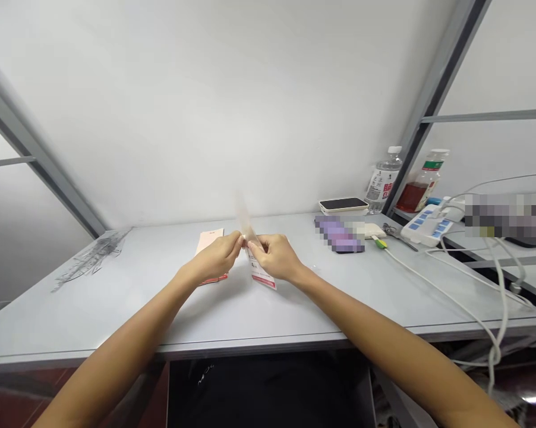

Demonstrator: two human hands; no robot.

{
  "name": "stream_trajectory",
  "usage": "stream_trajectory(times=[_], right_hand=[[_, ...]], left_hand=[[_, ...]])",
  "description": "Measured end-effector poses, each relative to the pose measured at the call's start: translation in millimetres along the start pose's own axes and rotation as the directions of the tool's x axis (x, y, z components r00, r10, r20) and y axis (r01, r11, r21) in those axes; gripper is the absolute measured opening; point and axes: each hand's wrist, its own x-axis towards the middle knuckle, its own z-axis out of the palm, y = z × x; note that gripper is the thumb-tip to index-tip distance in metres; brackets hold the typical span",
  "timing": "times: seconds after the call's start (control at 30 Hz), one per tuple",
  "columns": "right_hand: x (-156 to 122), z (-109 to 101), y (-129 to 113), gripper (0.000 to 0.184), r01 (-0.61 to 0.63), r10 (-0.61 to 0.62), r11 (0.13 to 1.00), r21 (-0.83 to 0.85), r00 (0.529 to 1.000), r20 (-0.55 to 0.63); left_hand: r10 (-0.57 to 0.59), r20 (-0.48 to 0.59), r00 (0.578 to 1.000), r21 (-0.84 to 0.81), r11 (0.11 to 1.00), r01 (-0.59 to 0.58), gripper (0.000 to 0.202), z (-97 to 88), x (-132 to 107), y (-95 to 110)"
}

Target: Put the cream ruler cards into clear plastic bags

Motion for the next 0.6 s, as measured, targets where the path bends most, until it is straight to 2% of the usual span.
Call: stream_trajectory(times=[0.27,0.6], right_hand=[[-0.9,1.3,-2.9,0.038,0.082,-0.082,0.996,-0.041,0.997,-0.006],[-2.8,2.5,-2.0,0.035,0.137,-0.138,0.986,-0.091,0.990,-0.009]], left_hand=[[0.038,-0.016,0.999,0.052,0.998,-0.037,0.034,0.5,1.8,-3.6],[0.064,-0.069,0.996,-0.021,0.998,-0.066,0.031,3.0,3.8,-4.3]])
